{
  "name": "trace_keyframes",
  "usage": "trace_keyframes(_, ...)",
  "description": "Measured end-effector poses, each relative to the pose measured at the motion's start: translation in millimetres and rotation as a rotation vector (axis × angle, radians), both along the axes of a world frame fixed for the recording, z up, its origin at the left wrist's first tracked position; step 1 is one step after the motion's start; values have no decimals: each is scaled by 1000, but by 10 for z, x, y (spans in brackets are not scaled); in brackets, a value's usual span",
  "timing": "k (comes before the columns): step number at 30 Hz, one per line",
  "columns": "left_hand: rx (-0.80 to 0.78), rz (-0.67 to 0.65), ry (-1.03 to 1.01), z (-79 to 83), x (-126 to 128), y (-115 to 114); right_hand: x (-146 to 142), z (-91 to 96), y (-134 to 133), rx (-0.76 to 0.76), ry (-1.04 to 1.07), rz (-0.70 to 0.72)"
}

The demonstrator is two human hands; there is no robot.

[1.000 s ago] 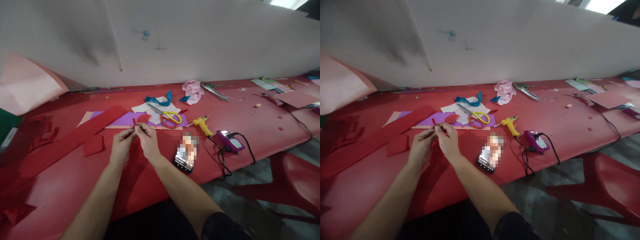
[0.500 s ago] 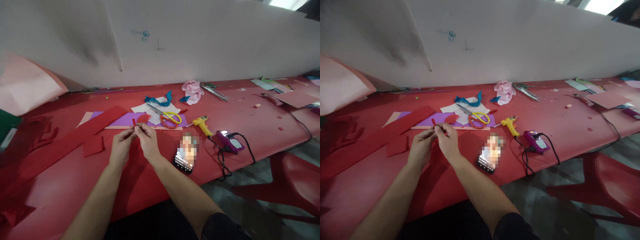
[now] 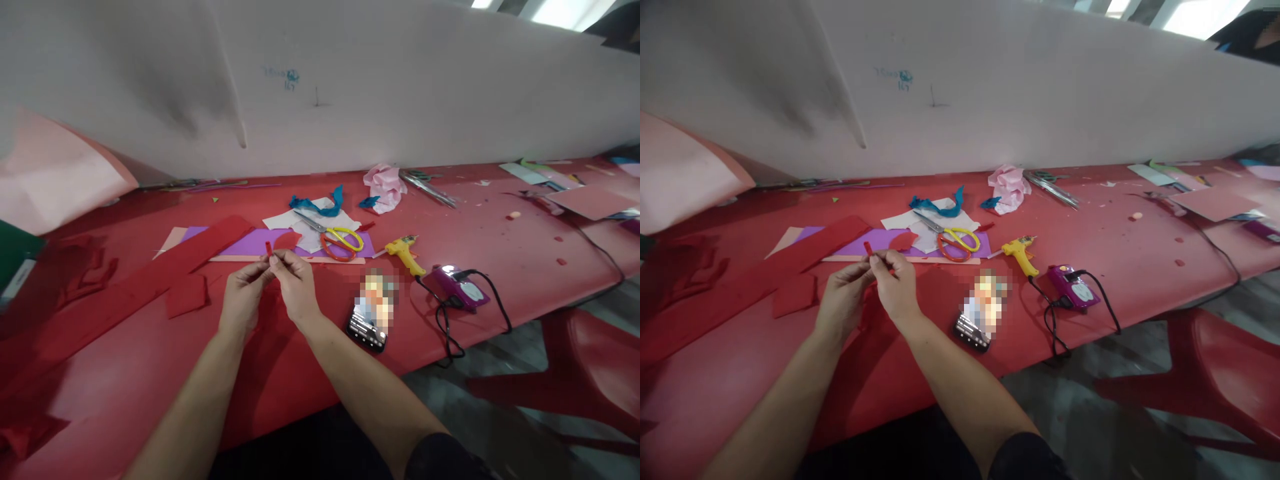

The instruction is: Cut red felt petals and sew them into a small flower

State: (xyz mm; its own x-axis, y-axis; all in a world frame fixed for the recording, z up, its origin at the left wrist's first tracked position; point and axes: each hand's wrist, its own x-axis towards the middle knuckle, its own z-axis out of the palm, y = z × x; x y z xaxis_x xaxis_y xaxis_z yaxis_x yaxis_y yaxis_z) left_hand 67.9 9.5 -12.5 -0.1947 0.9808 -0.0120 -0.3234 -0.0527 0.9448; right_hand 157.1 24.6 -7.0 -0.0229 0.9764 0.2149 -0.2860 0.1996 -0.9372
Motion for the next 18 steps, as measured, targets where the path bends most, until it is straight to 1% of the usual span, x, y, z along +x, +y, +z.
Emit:
trace_keyframes(5,-7,-1,3,-2,-1,1,1,6,-3,4,-14,-6)
trace_keyframes(11,19,-15,2,-15,-4,6,4,15,-5,-3,-20,-2)
trace_keyframes(18,5,-5,-4,-14,1,0,-1,15,-9,7,-7,-9)
